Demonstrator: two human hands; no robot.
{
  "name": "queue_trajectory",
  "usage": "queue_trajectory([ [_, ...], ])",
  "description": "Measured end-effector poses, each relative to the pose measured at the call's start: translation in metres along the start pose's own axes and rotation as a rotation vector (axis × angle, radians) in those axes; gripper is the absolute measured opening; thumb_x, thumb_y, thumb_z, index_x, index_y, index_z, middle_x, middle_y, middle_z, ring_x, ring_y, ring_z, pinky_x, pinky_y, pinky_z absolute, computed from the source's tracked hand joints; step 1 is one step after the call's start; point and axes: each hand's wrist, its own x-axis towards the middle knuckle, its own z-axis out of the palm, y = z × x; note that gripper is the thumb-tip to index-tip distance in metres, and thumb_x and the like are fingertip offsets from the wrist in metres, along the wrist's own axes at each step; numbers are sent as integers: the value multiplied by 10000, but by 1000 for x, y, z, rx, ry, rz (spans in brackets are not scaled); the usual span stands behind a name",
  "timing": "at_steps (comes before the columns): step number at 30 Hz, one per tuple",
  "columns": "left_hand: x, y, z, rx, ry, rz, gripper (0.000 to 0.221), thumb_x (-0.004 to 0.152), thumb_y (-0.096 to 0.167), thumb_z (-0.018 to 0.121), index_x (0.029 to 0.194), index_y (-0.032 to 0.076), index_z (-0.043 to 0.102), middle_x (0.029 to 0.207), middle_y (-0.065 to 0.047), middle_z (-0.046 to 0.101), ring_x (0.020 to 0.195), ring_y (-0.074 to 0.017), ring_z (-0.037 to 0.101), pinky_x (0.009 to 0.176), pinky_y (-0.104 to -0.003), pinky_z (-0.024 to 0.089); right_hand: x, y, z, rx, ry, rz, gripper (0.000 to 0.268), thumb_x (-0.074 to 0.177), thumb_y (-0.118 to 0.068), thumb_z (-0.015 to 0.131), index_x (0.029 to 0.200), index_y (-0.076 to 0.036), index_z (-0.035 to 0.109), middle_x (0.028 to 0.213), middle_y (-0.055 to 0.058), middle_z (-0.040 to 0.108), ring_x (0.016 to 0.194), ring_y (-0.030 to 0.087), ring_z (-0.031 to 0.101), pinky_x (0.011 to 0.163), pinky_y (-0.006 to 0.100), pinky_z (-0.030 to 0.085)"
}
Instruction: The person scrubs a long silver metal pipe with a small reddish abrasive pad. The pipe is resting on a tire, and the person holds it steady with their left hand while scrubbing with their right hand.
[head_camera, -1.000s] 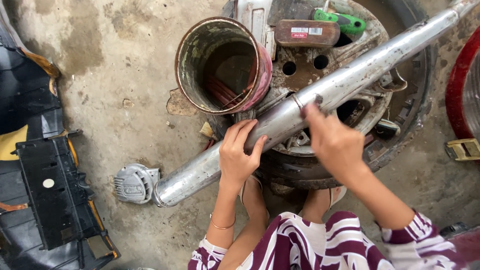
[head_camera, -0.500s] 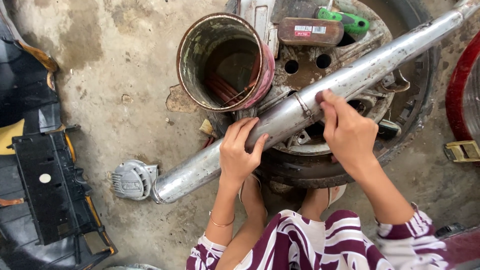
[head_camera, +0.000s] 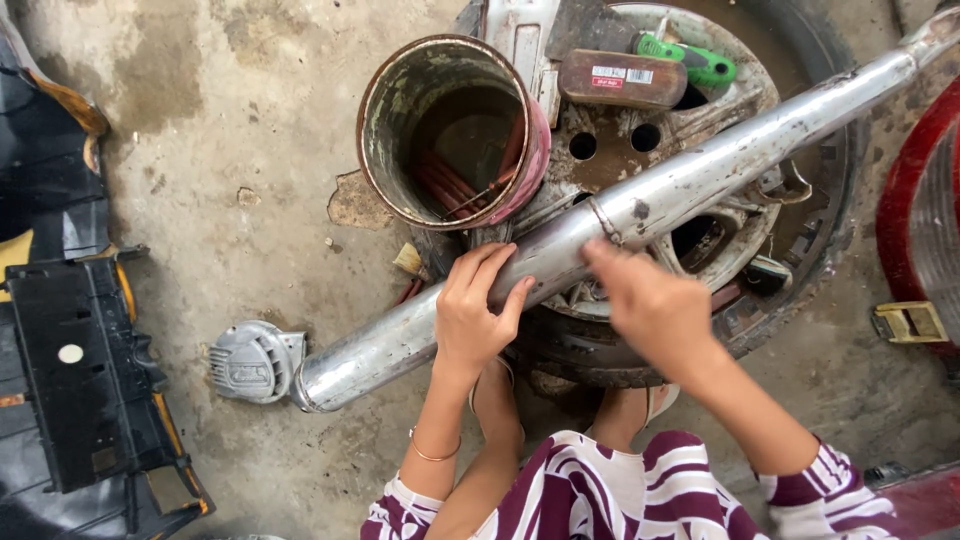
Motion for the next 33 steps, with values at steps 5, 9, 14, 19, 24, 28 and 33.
queue_trajectory([
  [5, -3, 1, 2, -6, 15, 3, 344, 901, 236, 795, 1147, 4, 732, 1096, -126, 703, 1065, -315, 695, 904, -416, 589, 7, 11, -1, -1, 41, 59, 154, 1074, -243, 625, 1102, -186, 766, 708, 20, 633, 560, 248, 628, 541, 334, 517],
  [9, 1, 1, 1, -1, 18, 16, 348, 907, 252, 787, 1149, 8, 731, 1089, -122, 702, 1056, -310, 697, 902, -409, 589, 4, 3, -3, -93, 13, -19, 101, 981, -320, 714, 1048, -310, 788, 698, -50, 665, 488, 189, 594, 510, 311, 496],
  [14, -3, -3, 5, -2, 30, 17, 349, 903, 258, 789, 1149, 17, 733, 1091, -112, 700, 1056, -301, 695, 909, -404, 588, 11, 33, -2, -132, 46, 30, 161, 1085, -289, 652, 1193, -247, 763, 860, -52, 735, 624, 187, 680, 594, 297, 543],
  [19, -1, -3, 3, -9, 17, 18, 347, 901, 251, 791, 1150, 17, 733, 1088, -116, 702, 1053, -307, 697, 904, -408, 589, 9, 15, -5, -52, -44, -28, 200, 963, -325, 708, 1150, -367, 765, 785, -61, 731, 503, 213, 632, 519, 347, 523],
  [24, -1, -1, 3, -5, 29, 20, 350, 906, 251, 785, 1162, 19, 732, 1093, -119, 703, 1060, -310, 696, 903, -404, 589, 16, -5, -11, 0, -15, 36, 145, 1053, -282, 649, 1088, -237, 782, 775, 13, 733, 564, 236, 659, 555, 319, 520],
  [28, 0, -2, 4, -6, 23, 19, 343, 905, 252, 787, 1151, 18, 733, 1090, -116, 705, 1062, -307, 699, 901, -398, 590, 3, 25, 1, -135, -43, -7, 134, 999, -359, 715, 1119, -338, 771, 774, -21, 739, 503, 203, 642, 533, 315, 531],
  [33, -2, -4, 4, -11, 31, 26, 350, 894, 246, 796, 1148, 14, 732, 1085, -120, 701, 1056, -314, 699, 903, -403, 590, 2, 7, -3, -162, 2, 8, 160, 1054, -315, 663, 1145, -238, 771, 769, 16, 715, 541, 229, 643, 549, 328, 531],
])
